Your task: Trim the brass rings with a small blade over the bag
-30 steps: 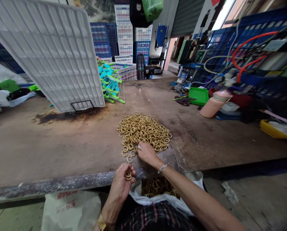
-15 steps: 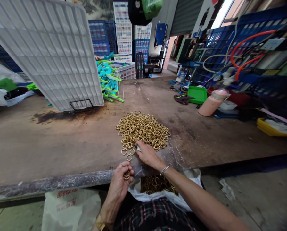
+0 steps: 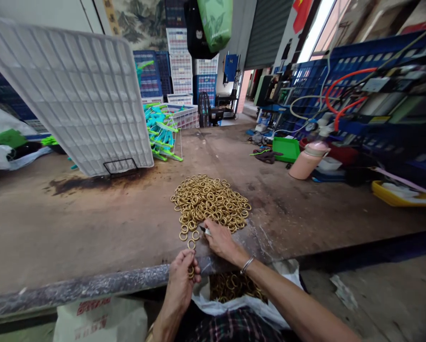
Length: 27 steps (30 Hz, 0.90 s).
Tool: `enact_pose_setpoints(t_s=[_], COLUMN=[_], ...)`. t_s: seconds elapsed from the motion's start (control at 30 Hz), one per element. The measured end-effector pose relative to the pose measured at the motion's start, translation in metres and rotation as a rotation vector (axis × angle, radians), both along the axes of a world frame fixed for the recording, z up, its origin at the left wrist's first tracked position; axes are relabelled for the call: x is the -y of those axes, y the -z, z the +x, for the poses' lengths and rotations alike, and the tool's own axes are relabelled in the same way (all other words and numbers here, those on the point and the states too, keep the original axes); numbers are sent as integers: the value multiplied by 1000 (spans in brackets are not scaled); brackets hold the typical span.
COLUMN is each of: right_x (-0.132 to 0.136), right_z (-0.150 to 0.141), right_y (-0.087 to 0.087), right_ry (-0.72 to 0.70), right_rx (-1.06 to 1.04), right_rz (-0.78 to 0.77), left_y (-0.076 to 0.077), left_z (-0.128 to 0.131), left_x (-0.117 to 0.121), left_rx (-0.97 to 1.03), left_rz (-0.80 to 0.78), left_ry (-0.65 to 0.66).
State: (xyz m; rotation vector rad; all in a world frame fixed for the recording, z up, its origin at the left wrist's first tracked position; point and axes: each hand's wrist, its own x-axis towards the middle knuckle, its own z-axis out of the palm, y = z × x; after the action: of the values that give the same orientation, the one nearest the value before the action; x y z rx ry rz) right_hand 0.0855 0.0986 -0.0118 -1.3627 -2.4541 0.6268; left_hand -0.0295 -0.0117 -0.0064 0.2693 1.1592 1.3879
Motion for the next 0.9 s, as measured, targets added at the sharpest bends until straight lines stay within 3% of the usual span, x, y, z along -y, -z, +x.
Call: enact_pose_setpoints(t_s=[0.17, 0.37, 0.57, 0.63, 0.77, 0.83, 0.9], right_x=[15, 36, 33, 32, 33, 34, 33], right_z=[7, 10, 6, 5, 7, 9, 12], right_y=[-10, -24, -11, -8, -8, -8, -7], right_ry=[-73, -141, 57, 121, 196, 219, 233], right_rx=[-207, -377, -550, -595, -705, -779, -829], right_rz=[-76, -222, -338, -463, -942, -1014, -973], left_y=[2, 11, 13, 9, 2, 2, 4], left_z=[5, 8, 11, 13, 19, 21, 23], left_x=[-6, -9, -12, -15, -22, -24, -27], left_rx=[-193, -334, -483, -533, -570, -572, -561], left_rz=[10, 38, 65, 94, 160, 172, 168], left_ry=[-10, 173, 121, 81, 40, 49, 86])
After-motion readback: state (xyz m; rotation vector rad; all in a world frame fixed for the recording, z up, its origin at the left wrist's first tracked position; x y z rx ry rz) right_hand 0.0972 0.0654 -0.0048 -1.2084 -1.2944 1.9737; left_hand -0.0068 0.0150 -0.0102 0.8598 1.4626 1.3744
